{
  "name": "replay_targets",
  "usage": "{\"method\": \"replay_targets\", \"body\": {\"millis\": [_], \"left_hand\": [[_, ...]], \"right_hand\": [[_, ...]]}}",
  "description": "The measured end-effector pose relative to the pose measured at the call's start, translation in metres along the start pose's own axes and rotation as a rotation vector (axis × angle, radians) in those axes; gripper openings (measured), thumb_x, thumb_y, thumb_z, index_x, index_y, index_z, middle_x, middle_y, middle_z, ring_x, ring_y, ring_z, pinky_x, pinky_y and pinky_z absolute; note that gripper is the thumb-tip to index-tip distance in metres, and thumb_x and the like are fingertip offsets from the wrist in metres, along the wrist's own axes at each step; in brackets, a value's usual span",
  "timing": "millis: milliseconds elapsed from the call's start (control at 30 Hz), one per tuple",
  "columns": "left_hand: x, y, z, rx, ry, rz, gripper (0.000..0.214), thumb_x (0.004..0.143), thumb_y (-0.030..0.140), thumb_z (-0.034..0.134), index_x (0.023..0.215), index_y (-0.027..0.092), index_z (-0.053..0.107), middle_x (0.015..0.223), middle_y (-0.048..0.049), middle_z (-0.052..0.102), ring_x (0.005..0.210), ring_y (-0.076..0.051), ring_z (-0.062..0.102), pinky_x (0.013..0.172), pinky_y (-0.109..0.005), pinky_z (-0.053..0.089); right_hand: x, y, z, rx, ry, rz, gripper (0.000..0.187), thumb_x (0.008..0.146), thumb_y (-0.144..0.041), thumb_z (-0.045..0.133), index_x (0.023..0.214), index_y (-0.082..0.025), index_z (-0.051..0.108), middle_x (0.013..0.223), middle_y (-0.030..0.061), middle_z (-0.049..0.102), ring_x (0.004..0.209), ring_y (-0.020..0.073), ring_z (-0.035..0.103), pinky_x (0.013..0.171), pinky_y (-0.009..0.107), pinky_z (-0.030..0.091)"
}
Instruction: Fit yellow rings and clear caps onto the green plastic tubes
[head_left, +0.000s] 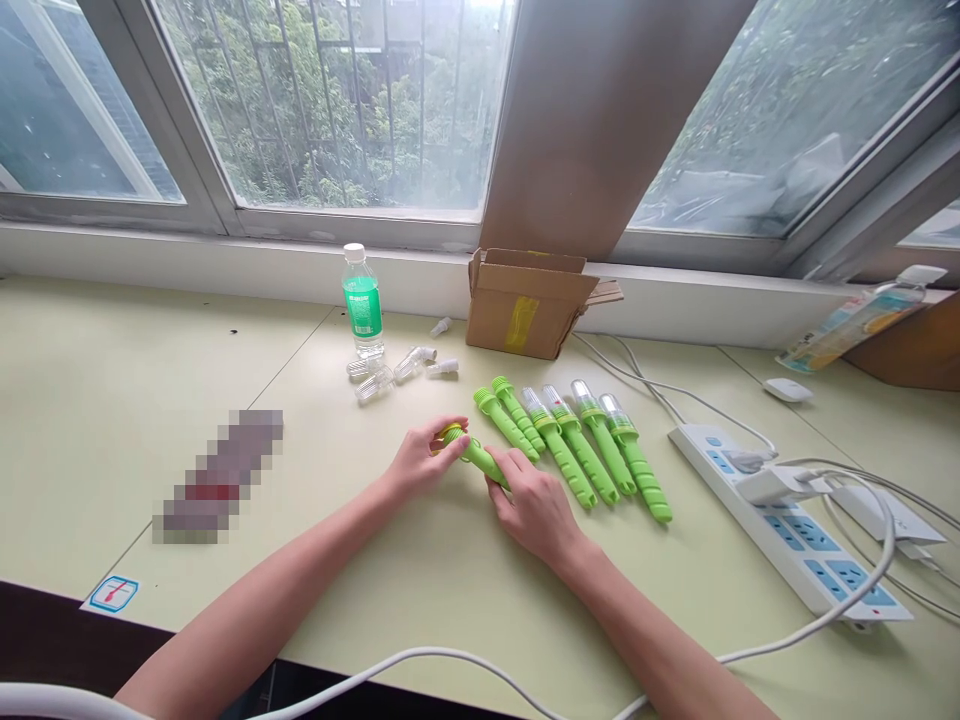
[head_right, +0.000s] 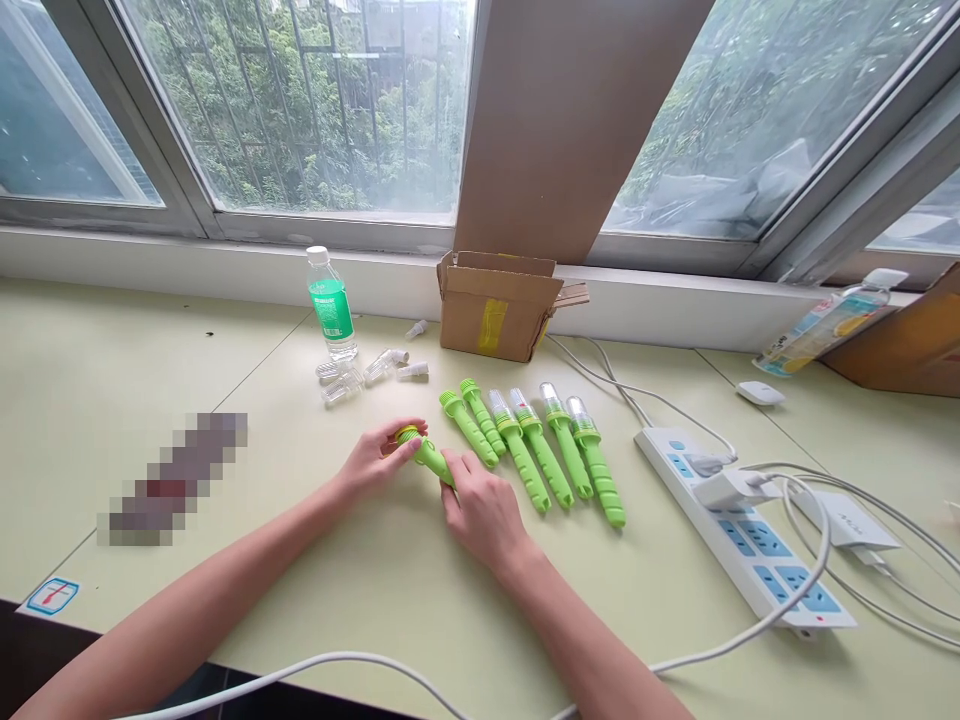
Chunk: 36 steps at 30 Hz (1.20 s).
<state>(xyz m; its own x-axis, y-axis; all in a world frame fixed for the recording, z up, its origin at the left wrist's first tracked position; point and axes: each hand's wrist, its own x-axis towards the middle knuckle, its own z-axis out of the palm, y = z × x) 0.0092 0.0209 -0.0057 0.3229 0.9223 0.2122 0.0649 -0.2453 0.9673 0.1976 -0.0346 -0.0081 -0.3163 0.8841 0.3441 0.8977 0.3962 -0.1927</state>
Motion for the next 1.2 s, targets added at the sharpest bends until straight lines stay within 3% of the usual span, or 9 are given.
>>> {"method": "replay_targets", "body": {"millis": [367,600,767,900,1100,1200], "left_hand": [[-0.0018,0.0061,-0.0003,0.020,-0.032,0.041,0.044,0.084,0.041,0.062,0.122,0.020,0.054,0.117,-0.0122,0.066,0.109,-0.024,0.064,0.093,-0.039,0.053],[0.0006,0.0064,-0.0005,-0.306,-0.022,-0.089,0.041,0.073,0.037,0.075,0.088,0.019,0.041,0.112,-0.0135,0.066,0.095,-0.022,0.069,0.081,-0.037,0.056],[0.0024,0.0053,-0.0003,-0.385,-0.029,-0.137,0.044,0.068,0.036,0.079,0.082,0.017,0.042,0.106,-0.0115,0.067,0.098,-0.023,0.068,0.080,-0.035,0.055],[0.0022,0.0059,0.0011,-0.356,-0.001,-0.118,0.043,0.067,0.036,0.080,0.079,0.017,0.043,0.101,-0.0107,0.068,0.108,-0.027,0.064,0.081,-0.036,0.055],[-0.0004,0.0078,0.0024,-0.192,0.060,-0.071,0.040,0.070,0.037,0.077,0.075,0.018,0.043,0.105,-0.0115,0.067,0.094,-0.023,0.069,0.081,-0.039,0.057],[-0.0023,0.0081,0.0032,-0.080,0.101,-0.013,0.036,0.072,0.037,0.075,0.074,0.018,0.044,0.102,-0.0109,0.068,0.100,-0.025,0.067,0.083,-0.041,0.057]], "right_hand": [[0.0001,0.0020,0.0016,0.121,0.041,-0.008,0.035,0.092,-0.023,0.042,0.126,-0.016,0.051,0.096,0.0069,0.063,0.072,0.0169,0.060,0.056,0.026,0.042],[0.0003,0.0028,0.0009,0.123,0.024,0.017,0.036,0.093,-0.025,0.043,0.127,-0.017,0.052,0.095,0.0065,0.063,0.071,0.0173,0.060,0.057,0.026,0.043],[0.0005,0.0049,0.0008,0.054,0.017,0.008,0.037,0.092,-0.024,0.042,0.127,-0.019,0.053,0.091,0.0053,0.062,0.067,0.0159,0.058,0.053,0.025,0.039],[0.0007,0.0055,0.0004,0.054,0.013,0.010,0.038,0.092,-0.023,0.042,0.128,-0.020,0.053,0.088,0.0044,0.061,0.066,0.0157,0.057,0.054,0.025,0.040],[0.0003,0.0066,0.0014,0.072,0.019,0.027,0.038,0.092,-0.023,0.043,0.128,-0.020,0.053,0.090,0.0048,0.061,0.068,0.0165,0.059,0.056,0.026,0.042],[0.0000,0.0063,0.0009,0.077,0.027,0.033,0.038,0.092,-0.023,0.043,0.129,-0.019,0.053,0.093,0.0053,0.062,0.069,0.0167,0.060,0.058,0.026,0.043]]}}
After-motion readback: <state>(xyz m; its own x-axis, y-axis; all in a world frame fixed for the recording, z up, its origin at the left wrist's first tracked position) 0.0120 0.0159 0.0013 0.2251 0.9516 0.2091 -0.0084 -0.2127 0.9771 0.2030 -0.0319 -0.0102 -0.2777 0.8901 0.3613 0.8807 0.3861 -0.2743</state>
